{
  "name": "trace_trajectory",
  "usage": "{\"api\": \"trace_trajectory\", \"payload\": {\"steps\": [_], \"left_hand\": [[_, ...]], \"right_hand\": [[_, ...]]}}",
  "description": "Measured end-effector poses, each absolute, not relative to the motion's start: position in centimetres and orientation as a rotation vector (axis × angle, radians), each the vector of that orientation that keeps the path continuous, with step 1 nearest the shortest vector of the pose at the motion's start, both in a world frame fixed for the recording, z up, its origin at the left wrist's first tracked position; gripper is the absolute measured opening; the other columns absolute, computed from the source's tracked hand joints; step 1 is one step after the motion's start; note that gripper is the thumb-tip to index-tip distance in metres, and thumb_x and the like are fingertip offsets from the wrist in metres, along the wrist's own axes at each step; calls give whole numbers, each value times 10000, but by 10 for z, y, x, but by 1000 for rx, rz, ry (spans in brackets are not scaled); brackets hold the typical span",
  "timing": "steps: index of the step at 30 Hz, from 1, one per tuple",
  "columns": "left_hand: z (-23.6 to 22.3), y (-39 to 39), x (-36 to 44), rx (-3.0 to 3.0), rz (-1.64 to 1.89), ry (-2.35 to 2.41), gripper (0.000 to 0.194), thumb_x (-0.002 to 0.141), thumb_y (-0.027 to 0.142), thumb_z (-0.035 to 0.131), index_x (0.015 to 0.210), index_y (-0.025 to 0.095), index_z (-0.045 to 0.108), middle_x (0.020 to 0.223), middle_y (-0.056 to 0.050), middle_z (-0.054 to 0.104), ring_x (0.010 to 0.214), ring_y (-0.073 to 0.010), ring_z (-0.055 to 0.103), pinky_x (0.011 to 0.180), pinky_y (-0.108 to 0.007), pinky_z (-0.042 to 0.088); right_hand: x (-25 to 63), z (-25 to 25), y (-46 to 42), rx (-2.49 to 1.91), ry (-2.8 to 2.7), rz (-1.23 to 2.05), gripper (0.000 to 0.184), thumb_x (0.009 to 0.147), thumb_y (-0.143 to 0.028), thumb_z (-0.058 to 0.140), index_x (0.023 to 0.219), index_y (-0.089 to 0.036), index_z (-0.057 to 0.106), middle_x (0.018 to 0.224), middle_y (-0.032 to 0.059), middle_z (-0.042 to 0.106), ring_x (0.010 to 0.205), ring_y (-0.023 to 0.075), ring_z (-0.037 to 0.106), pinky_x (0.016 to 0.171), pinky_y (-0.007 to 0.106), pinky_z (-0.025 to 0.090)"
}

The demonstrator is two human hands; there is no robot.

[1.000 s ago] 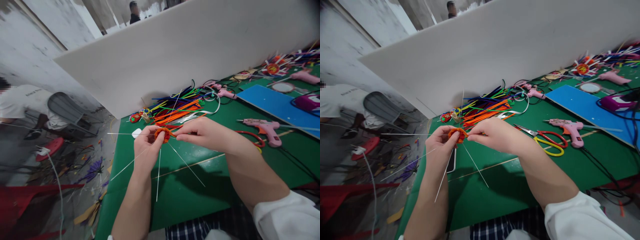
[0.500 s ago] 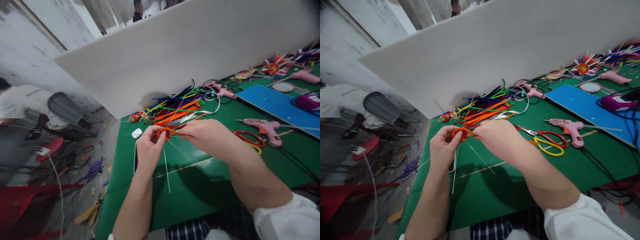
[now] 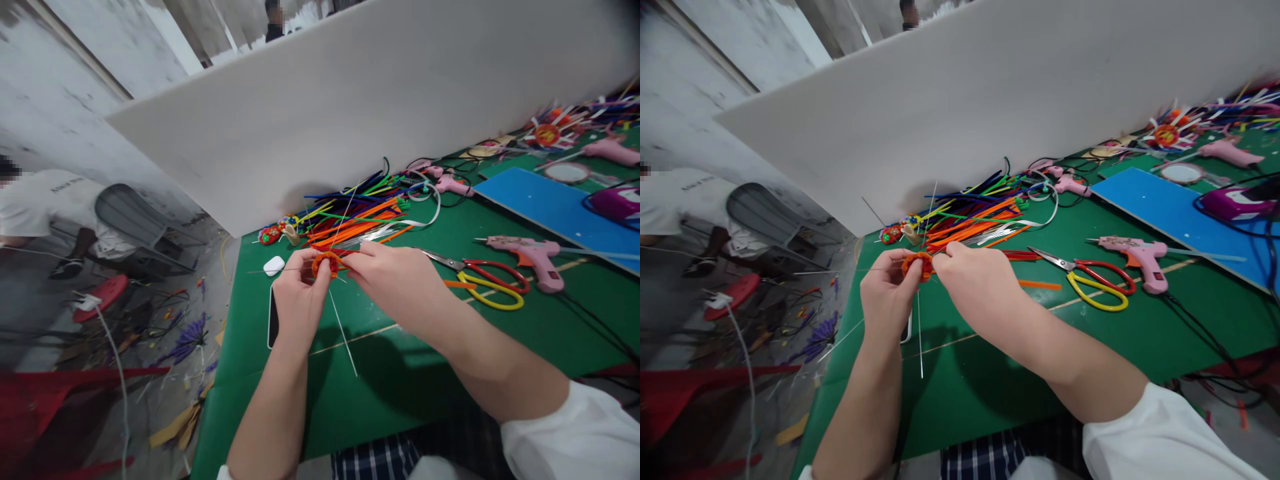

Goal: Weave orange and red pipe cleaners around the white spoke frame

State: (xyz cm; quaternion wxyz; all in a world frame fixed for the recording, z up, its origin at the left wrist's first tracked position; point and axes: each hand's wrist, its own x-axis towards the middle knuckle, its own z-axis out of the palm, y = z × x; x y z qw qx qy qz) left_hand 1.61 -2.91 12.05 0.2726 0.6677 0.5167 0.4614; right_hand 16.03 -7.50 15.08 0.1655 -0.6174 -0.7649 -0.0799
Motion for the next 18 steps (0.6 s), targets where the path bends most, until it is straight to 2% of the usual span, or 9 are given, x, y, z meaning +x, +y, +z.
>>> {"api": "trace_trajectory", "payload": {"steps": [10, 18], "left_hand": [[121, -30, 19, 1722, 1217, 1343, 182, 762, 312, 573, 891, 189, 535, 658, 16, 617, 558, -106, 599, 534, -202, 460], [122, -32, 21, 1690, 1226, 1299, 173, 752, 288, 581, 877, 176, 540, 675, 17, 604, 547, -92, 585, 505, -184, 452]], "right_hand": [[155, 149, -73, -1702, -2162, -126, 181, 883, -209, 407, 845, -189, 583, 746, 13, 569, 603, 134, 533, 485, 264, 225], [156, 151, -73, -1633, -2264, -108, 161, 826, -93, 425, 825, -173, 564, 758, 20, 573, 656, 150, 544, 496, 265, 227]]}}
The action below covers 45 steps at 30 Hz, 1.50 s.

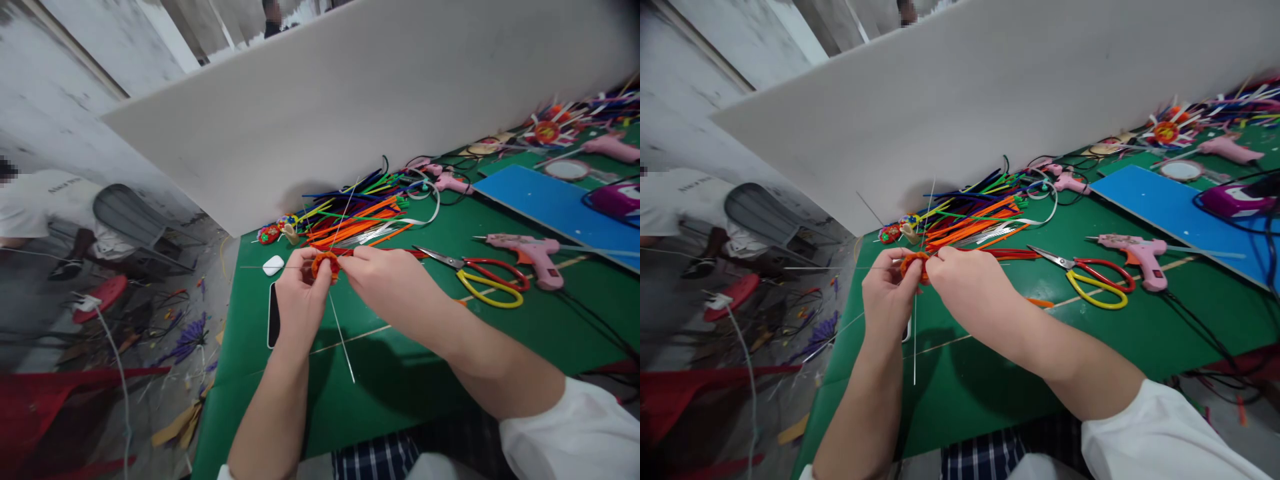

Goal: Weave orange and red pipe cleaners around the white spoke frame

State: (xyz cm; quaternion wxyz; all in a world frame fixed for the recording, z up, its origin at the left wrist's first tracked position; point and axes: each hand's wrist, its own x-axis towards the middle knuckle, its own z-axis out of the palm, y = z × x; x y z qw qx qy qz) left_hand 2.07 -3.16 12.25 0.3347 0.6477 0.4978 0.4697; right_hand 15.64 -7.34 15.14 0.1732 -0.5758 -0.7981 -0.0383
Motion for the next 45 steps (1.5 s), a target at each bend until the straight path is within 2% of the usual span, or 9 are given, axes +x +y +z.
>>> {"api": "trace_trajectory", "payload": {"steps": [8, 16, 25, 32, 38, 45], "left_hand": [[122, -29, 19, 1661, 1191, 1202, 158, 750, 261, 578, 875, 165, 588, 693, 11, 619, 515, -68, 551, 436, -148, 419], [123, -26, 17, 1658, 1053, 1129, 148, 763, 252, 535, 835, 160, 627, 649, 14, 614, 478, -71, 533, 430, -166, 416], [122, -33, 17, 2068, 957, 1364, 227, 805, 301, 488, 942, 194, 634, 758, -17, 661, 640, -126, 598, 593, -219, 456], [127, -40, 16, 2310, 881, 1312, 238, 843, 276, 436, 989, 197, 607, 863, -37, 661, 741, -142, 603, 675, -235, 449], [128, -40, 15, 2235, 827, 1184, 229, 858, 268, 411, 982, 204, 592, 819, -31, 640, 702, -135, 581, 628, -222, 439], [130, -34, 7, 2184, 774, 1159, 199, 845, 285, 438, 924, 200, 599, 758, -25, 633, 674, -136, 582, 608, -223, 439]], "right_hand": [[158, 155, -76, -1633, -2300, -89, 157, 831, -108, 422, 787, -171, 559, 730, 18, 568, 622, 141, 538, 486, 266, 222], [160, 158, -78, -1638, -2333, -54, 158, 825, -108, 428, 799, -172, 571, 750, 24, 582, 635, 141, 553, 487, 265, 220], [163, 156, -78, -1658, -2304, -122, 152, 861, -157, 425, 830, -173, 573, 752, 21, 612, 619, 145, 569, 486, 263, 222], [167, 158, -78, -1638, -2278, -179, 151, 867, -183, 425, 843, -175, 574, 756, 13, 608, 630, 131, 561, 473, 259, 194], [175, 158, -73, -1588, -2253, -268, 169, 864, -198, 443, 782, -165, 587, 741, 22, 609, 647, 121, 550, 505, 247, 232], [194, 162, -72, -1548, -2199, -285, 214, 873, -281, 467, 805, -188, 647, 780, 29, 635, 770, 143, 569, 603, 238, 334]]}}
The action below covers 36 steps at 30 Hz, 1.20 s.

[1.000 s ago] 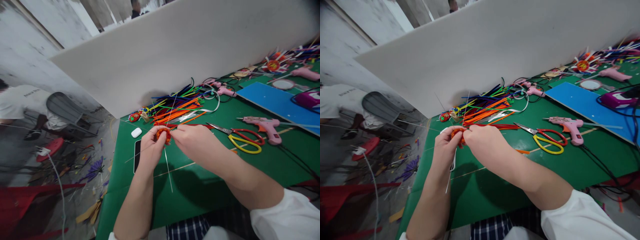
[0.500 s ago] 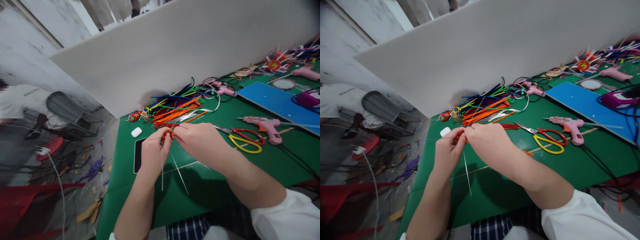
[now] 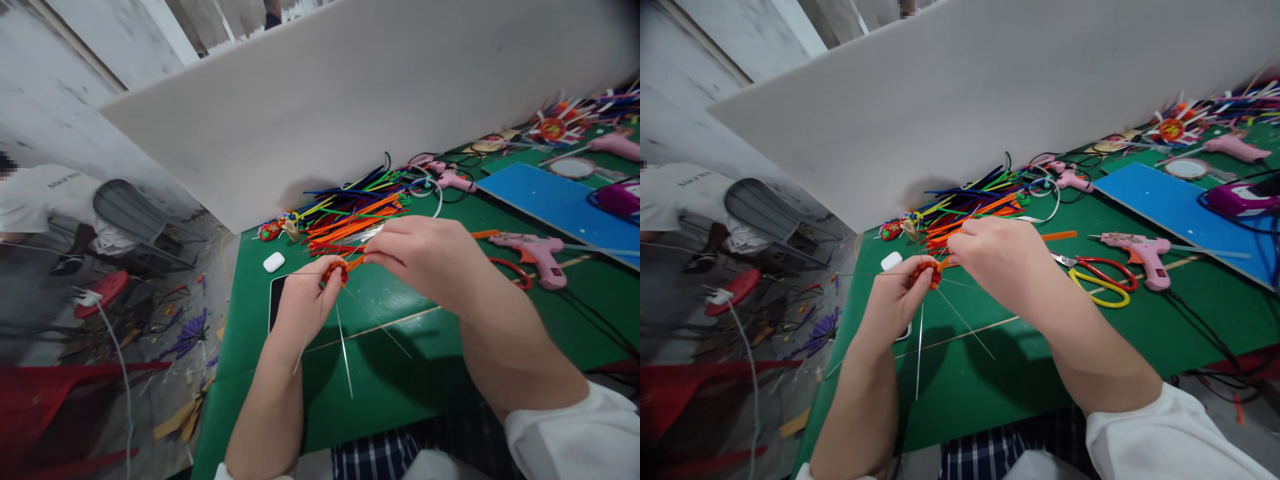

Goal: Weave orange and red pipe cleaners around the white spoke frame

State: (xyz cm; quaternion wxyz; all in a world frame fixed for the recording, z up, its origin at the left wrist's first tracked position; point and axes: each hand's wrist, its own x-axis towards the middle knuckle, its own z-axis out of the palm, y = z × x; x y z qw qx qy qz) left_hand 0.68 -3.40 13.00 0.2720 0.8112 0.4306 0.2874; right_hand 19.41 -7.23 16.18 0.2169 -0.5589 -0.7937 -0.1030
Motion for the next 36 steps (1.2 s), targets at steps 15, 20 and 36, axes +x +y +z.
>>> {"api": "trace_trajectory", "payload": {"steps": [15, 20, 36], "left_hand": [[145, -33, -10, 2096, 530, 941, 189, 820, 244, 450, 861, 187, 626, 733, -33, 630, 642, -131, 580, 584, -224, 473], [144, -34, -13, 1955, 548, 907, 170, 798, 260, 497, 852, 194, 644, 760, -45, 649, 630, -145, 616, 577, -243, 507], [151, -43, -6, 1399, 1028, 813, 65, 733, 231, 574, 785, 192, 579, 532, -9, 610, 468, -125, 579, 413, -206, 438]], "right_hand": [[230, 168, -67, -1469, -2191, 344, 225, 839, -340, 475, 813, -220, 664, 749, -12, 655, 662, 120, 567, 570, 223, 372], [228, 166, -59, -1411, -2111, 506, 236, 842, -343, 465, 771, -206, 644, 722, -5, 645, 638, 115, 553, 546, 215, 370], [205, 146, -34, -1197, -1996, 581, 224, 836, -308, 500, 784, -130, 626, 696, 11, 607, 626, 97, 510, 572, 210, 350]]}}
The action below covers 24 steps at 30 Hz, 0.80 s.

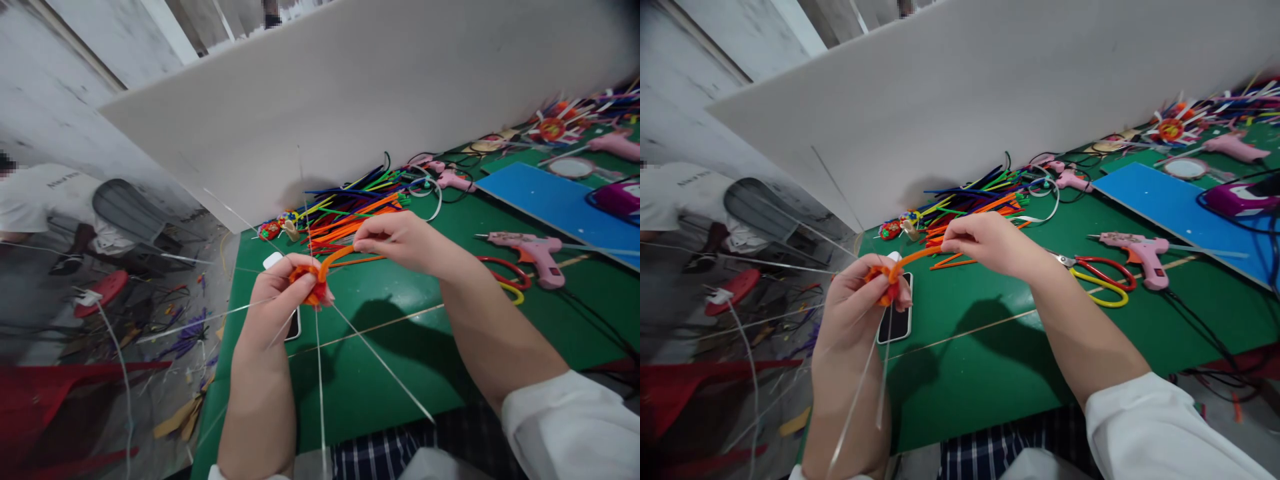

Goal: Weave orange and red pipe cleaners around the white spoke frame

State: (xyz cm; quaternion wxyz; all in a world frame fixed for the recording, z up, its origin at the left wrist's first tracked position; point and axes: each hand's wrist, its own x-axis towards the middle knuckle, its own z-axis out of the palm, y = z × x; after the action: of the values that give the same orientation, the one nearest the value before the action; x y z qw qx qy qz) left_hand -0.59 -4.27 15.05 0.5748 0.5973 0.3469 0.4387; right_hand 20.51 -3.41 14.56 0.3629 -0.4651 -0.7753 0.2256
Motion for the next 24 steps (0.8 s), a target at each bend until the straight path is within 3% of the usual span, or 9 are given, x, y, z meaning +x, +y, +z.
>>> {"api": "trace_trajectory", "payload": {"steps": [7, 16, 24], "left_hand": [[147, -31, -6, 1222, 881, 747, 182, 736, 273, 589, 868, 198, 489, 539, 19, 617, 419, -105, 559, 357, -148, 390], [137, -30, -2, 1091, 733, 593, 114, 784, 239, 537, 883, 197, 501, 516, 37, 591, 396, -77, 528, 350, -119, 381], [143, -35, 1, 1147, 840, 665, 112, 782, 235, 558, 864, 195, 492, 539, 29, 608, 412, -74, 542, 366, -116, 397]], "right_hand": [[188, 146, -38, -844, -1885, 211, 143, 831, -225, 537, 917, -173, 640, 913, 54, 658, 892, 148, 578, 804, 285, 439], [173, 145, -44, -637, -1889, 99, 122, 841, -203, 522, 842, -167, 638, 806, 51, 653, 755, 123, 595, 692, 249, 483], [172, 145, -46, -721, -1907, 93, 131, 845, -176, 492, 807, -162, 617, 791, 44, 662, 739, 126, 591, 689, 250, 457]]}}
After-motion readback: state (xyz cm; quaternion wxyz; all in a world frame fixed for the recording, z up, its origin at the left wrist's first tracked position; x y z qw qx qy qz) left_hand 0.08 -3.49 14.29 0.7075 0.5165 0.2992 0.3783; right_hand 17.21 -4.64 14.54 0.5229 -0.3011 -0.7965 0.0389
